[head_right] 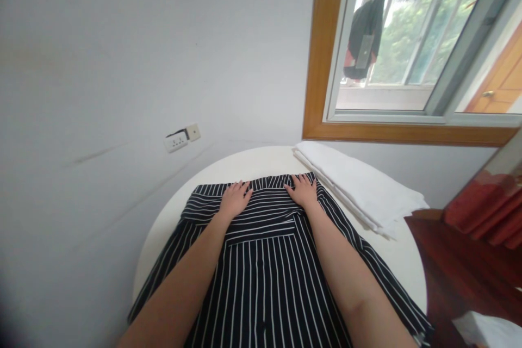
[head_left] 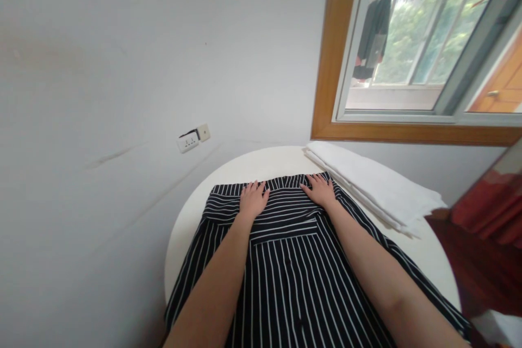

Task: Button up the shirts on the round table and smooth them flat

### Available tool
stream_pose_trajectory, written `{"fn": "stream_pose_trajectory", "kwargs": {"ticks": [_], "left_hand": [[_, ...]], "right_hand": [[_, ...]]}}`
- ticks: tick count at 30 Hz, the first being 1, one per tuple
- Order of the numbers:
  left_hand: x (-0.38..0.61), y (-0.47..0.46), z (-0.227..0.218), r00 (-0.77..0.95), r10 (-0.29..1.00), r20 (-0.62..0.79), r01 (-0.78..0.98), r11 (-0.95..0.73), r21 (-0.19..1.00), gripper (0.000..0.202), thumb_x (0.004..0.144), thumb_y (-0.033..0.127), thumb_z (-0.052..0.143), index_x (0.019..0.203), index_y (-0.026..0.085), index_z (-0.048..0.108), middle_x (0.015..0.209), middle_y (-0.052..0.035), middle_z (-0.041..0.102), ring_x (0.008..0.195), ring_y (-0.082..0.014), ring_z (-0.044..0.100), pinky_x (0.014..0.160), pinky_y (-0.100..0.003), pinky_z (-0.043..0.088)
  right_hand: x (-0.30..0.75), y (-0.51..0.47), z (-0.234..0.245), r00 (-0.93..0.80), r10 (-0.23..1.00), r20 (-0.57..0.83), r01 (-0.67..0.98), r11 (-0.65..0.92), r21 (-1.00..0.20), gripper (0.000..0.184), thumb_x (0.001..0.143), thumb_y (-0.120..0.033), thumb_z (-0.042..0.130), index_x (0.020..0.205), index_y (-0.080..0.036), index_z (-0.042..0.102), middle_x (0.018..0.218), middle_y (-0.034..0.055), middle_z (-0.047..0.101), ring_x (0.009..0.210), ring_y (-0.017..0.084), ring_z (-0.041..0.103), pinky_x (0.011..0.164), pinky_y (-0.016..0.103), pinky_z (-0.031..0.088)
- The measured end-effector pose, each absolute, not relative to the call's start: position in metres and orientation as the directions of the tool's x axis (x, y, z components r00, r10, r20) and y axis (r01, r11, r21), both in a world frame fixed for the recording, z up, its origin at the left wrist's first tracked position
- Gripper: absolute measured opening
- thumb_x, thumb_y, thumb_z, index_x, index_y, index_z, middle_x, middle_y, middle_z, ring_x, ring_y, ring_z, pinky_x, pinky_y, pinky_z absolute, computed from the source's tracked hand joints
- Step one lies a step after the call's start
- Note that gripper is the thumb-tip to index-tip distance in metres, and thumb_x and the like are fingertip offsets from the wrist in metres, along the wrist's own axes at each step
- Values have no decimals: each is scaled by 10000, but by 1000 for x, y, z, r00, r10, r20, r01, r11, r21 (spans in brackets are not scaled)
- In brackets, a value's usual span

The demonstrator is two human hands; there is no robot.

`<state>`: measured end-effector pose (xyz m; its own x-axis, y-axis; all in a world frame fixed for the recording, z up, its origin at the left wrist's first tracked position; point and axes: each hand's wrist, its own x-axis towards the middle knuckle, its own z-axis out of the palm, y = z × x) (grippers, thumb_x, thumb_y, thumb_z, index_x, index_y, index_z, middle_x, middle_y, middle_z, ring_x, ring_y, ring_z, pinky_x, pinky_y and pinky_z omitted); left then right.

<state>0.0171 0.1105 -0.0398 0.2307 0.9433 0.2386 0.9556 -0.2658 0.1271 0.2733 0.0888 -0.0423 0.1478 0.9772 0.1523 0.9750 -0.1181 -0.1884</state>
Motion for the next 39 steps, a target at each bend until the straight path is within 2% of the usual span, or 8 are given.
{"fn": "stream_pose_trajectory", "kwargs": {"ticks": [19,28,39], "left_hand": [[19,109,-39,230,941,249,959,-263,107,581,929,534,176,1384,261,413,1455,-53,399,1352,-249,320,1112,-441,223],[19,109,-39,237,936,260,959,-268,92,575,930,525,190,1380,251,420,1448,-64,409,1340,-253,341,1105,-442,241],[19,109,-38,236,938,254,959,-268,96,574,932,524,187,1379,250,420,1450,-64,406,1339,-256,339,1103,-448,242]], "right_hand": [[274,89,-42,144,981,131,978,-120,-170,697,896,-647,145,1461,-255,255,1518,73,256,1406,248,135,1105,529,82],[274,90,-44,143,976,167,969,-104,-223,703,888,-661,160,1440,-252,309,1503,80,293,1402,258,164,1100,548,87],[274,89,-43,145,978,148,972,-113,-204,708,885,-667,178,1448,-252,289,1511,81,273,1405,255,144,1105,532,75]]}}
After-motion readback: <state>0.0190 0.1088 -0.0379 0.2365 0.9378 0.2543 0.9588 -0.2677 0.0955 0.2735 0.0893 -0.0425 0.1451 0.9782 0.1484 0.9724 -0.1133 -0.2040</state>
